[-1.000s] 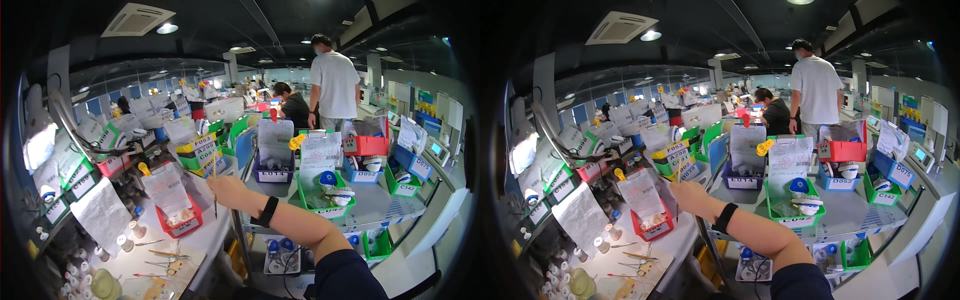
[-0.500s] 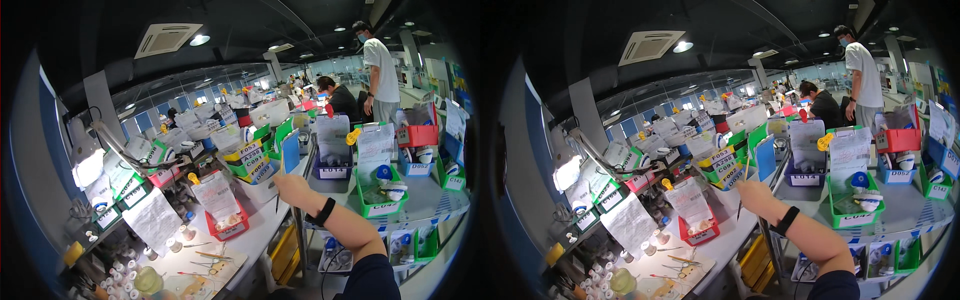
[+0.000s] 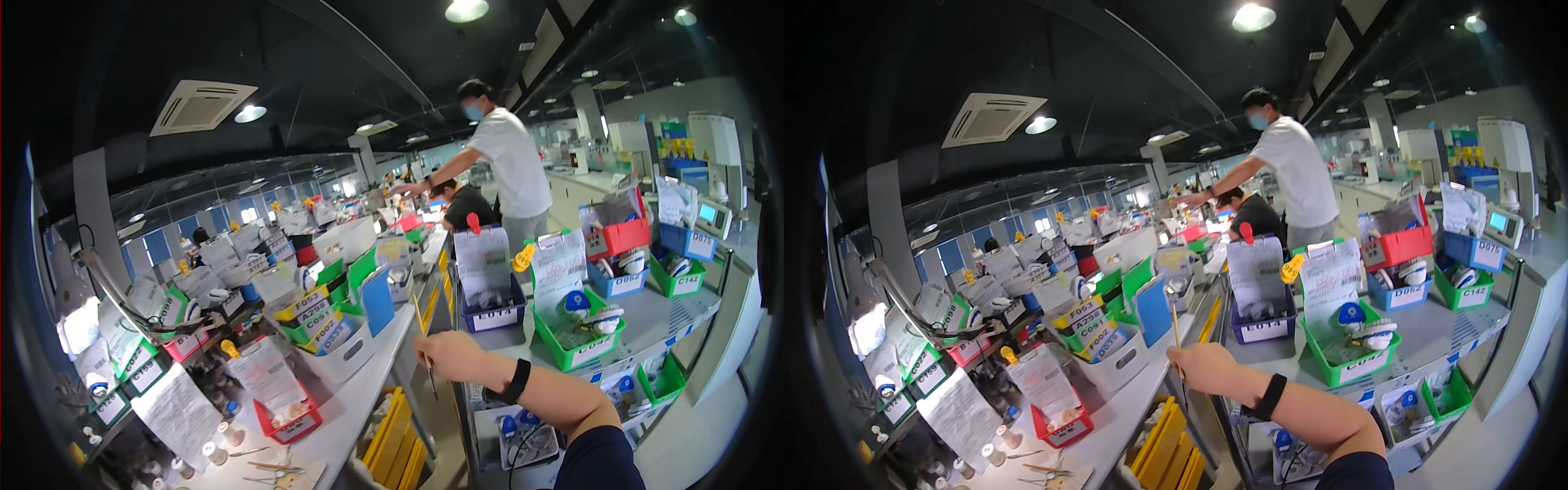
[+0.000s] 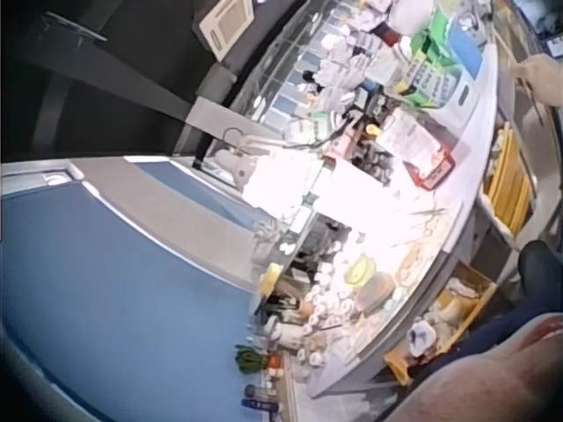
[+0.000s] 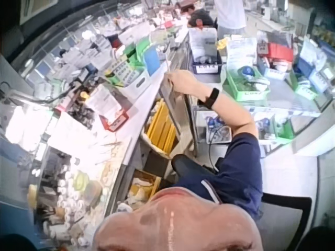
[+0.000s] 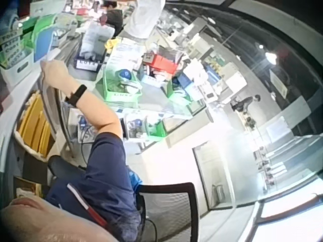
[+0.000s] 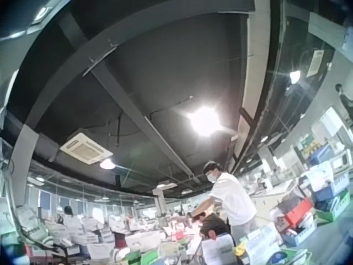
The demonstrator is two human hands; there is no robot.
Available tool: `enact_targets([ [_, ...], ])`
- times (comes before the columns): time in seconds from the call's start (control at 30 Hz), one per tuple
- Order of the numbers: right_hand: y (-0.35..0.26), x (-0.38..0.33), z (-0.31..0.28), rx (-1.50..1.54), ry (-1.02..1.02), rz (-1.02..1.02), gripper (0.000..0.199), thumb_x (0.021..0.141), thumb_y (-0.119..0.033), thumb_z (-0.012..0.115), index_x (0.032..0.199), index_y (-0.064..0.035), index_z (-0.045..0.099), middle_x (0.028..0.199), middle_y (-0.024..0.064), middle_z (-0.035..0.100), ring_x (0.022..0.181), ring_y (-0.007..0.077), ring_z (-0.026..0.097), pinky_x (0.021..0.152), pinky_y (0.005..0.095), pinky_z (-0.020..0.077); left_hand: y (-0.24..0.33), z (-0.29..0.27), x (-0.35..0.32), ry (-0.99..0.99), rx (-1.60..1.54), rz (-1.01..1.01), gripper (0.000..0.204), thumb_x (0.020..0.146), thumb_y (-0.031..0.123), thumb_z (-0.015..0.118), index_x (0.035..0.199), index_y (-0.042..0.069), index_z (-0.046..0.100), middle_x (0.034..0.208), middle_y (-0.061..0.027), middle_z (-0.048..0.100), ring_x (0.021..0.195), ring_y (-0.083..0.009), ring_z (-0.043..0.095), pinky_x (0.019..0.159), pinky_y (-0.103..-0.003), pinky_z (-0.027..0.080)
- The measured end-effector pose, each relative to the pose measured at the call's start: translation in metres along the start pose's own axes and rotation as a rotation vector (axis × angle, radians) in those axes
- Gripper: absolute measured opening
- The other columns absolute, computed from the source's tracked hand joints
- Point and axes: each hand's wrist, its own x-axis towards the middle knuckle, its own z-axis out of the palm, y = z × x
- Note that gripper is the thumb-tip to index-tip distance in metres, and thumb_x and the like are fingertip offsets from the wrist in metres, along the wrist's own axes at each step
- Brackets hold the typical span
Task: Painting a dental mold with a fine brush using pink and white materials.
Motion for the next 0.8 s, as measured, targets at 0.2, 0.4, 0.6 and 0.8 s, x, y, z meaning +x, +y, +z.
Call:
enact_targets([
  [0.2,0.020,-0.047,-0.017,-0.256,0.072,-0.066,0.017,0.079,-0.021,0.061,0.088,-0.0091,0.052,0.073,0.0118,0.063,0.072,0.0323,0.064,0.061,0.0426,0.0500,-0.107,-0.023,0.013,-0.071,-0.051,-0.075,0.053,0.092,0.045,0.040,0.108,-0.004,0.053,0.109,-0.0180,0.051,0.081,-0.0299,0.051,0.084,-0.041,0.042],
  [0.4,0.044,-0.071,-0.042,-0.423,0.234,-0.012,0.018,0.074,-0.021,0.065,0.080,-0.0091,0.053,0.064,0.0061,0.057,0.063,0.0249,0.061,0.057,0.0363,0.0479,-0.181,-0.028,0.038,-0.171,0.001,-0.040,0.053,0.092,0.044,0.040,0.108,-0.004,0.053,0.109,-0.0178,0.051,0.081,-0.0300,0.051,0.083,-0.041,0.042],
  [0.6,0.091,-0.081,-0.042,-0.389,0.350,-0.095,0.022,0.069,-0.015,0.068,0.065,-0.0096,0.048,0.054,0.0054,0.046,0.050,0.0243,0.052,0.048,0.0357,0.0411,-0.164,-0.026,0.049,-0.001,0.191,-0.216,0.052,0.092,0.044,0.039,0.108,-0.004,0.053,0.109,-0.0176,0.051,0.082,-0.0302,0.051,0.083,-0.041,0.042],
  [0.8,0.109,-0.085,-0.049,-0.464,0.336,0.091,0.023,0.063,-0.009,0.069,0.059,-0.0089,0.046,0.054,0.0060,0.046,0.048,0.0255,0.047,0.047,0.0370,0.0362,-0.211,-0.030,0.120,0.097,0.217,-0.350,0.052,0.092,0.044,0.039,0.108,-0.004,0.053,0.109,-0.0173,0.051,0.082,-0.0303,0.051,0.083,-0.041,0.043],
])
